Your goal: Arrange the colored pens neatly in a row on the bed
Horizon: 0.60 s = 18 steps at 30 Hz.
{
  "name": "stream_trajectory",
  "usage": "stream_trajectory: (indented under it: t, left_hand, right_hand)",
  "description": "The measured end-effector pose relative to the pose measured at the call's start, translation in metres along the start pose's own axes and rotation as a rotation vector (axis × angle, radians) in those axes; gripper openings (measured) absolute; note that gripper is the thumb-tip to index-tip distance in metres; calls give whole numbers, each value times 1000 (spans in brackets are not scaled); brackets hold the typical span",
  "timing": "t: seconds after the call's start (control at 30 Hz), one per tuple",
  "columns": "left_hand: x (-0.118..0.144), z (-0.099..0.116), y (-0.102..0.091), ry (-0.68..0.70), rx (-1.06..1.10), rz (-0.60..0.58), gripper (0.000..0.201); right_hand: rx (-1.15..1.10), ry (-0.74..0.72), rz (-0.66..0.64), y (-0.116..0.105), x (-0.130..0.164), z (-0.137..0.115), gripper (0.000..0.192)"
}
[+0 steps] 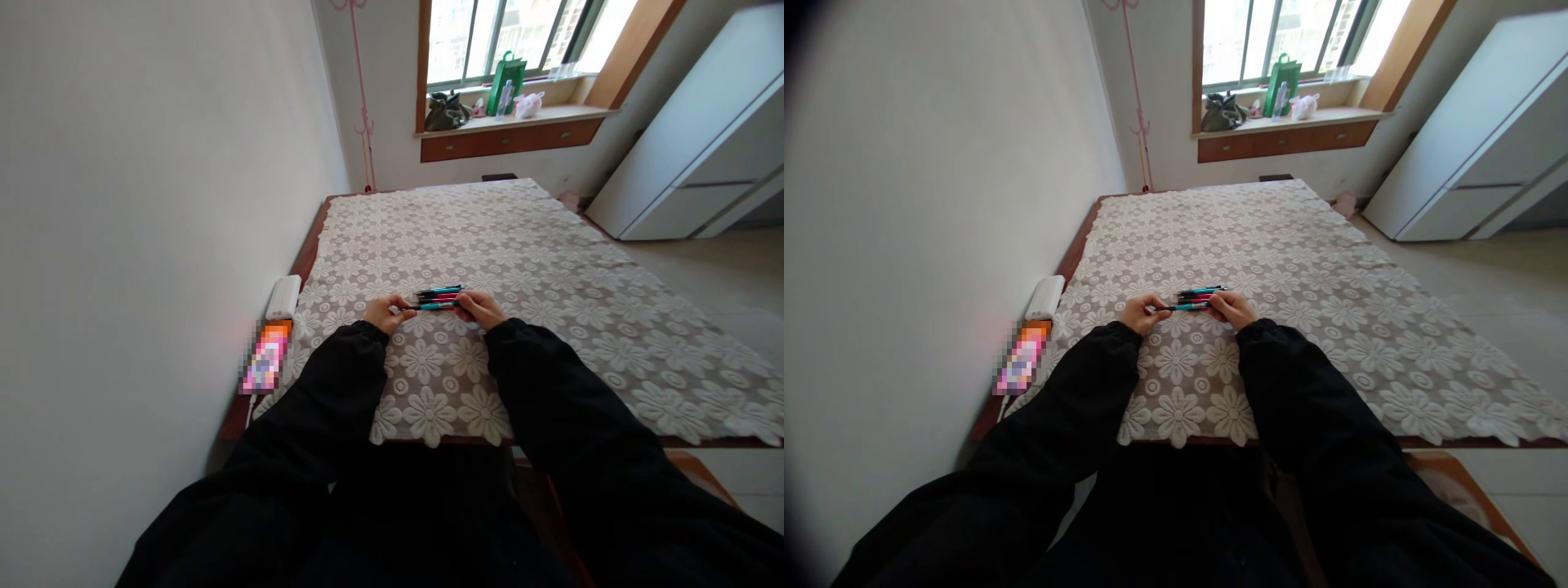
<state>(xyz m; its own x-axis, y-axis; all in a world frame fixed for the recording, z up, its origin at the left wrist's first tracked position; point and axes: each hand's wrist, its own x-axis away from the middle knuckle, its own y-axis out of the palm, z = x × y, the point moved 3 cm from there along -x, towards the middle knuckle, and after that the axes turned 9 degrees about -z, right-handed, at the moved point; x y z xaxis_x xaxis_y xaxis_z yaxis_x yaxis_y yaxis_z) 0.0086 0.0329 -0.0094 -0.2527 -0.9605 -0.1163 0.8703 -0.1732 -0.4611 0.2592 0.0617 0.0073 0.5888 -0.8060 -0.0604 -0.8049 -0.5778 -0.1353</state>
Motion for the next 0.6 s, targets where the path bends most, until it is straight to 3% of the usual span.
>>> stream_trajectory:
  t: [0.2, 0.4, 0.6]
  left_hand:
    - [4, 8, 2, 34, -132, -60, 28]
    - [6, 19, -1, 68, -354, -52, 18]
    - [8, 27, -1, 140, -521, -101, 18]
  right_hand:
    - [-45, 36, 61, 0, -1, 9, 74]
    - [548, -71, -64, 6, -1, 3, 64]
    - [773, -60, -73, 2, -6, 14, 48]
